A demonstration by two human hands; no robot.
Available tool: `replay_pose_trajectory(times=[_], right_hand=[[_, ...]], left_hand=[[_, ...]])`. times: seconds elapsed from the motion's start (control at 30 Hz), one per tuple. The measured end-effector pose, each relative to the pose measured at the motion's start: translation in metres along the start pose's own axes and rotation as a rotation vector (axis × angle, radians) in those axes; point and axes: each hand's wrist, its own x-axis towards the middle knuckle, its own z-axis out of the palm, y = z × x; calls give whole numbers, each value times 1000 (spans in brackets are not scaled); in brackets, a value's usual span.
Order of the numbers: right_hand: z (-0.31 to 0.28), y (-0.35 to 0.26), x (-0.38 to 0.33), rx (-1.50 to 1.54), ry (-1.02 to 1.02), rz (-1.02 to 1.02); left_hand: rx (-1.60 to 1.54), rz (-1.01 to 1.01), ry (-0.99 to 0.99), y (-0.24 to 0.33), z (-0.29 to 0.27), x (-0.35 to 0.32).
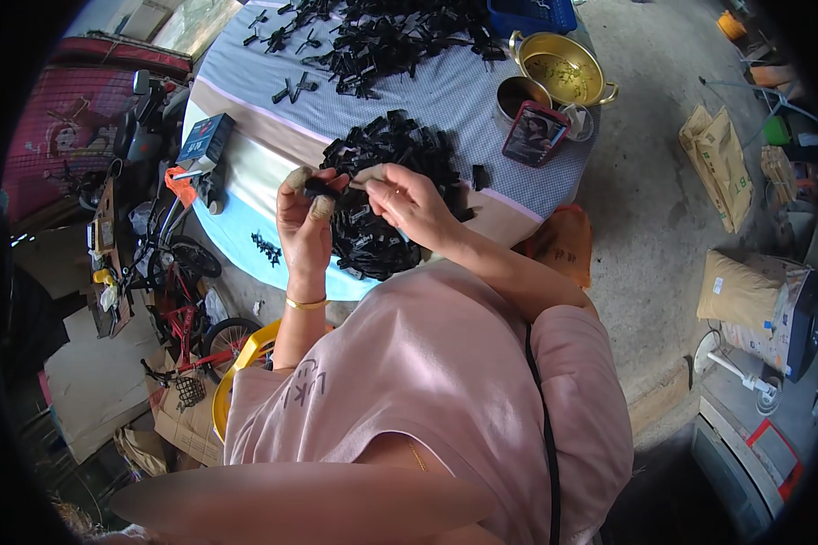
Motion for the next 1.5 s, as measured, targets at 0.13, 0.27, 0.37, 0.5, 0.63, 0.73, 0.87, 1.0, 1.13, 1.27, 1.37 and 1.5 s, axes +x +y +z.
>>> replay_pose_trajectory(times=[0.13, 0.27, 0.37, 0.5, 0.63, 0.73, 0.87, 1.0, 1.13, 1.27, 1.37, 1.5], right_hand=[[2, -3, -4, -194, 77, -145], [5, -4, -3, -313, 68, -132], [0, -6, -5, -298, 44, -13], [-3, -3, -4, -165, 54, 39], [0, 1, -1, -337, 42, -66], [3, -2, -1, -494, 48, -155], [8, -7, -3, -571, 55, -166], [5, 2, -2, -445, 71, -96], [-7, 7, 0, -355, 56, 129], [-22, 17, 3, -391, 84, 6], [-17, 9, 2, -535, 194, -271], [-6, -1, 4, -735, 143, -214]], left_hand=[[111, -57, 8, -2, -2, 1], [227, -98, -15, -2, 1, -3], [275, -164, -25, 1, 1, -1], [239, -196, -67, 1, -3, -2], [287, -189, -75, 2, -3, -4], [375, -161, -75, 5, 2, -5], [423, -102, -61, 5, 4, -5], [515, 33, -47, -4, 6, -10], [719, -13, -41, -9, 4, -11], [800, -134, -1, -4, 12, -7], [879, -149, 31, -5, 16, -7], [1111, 26, -149, -1, 28, -11]])
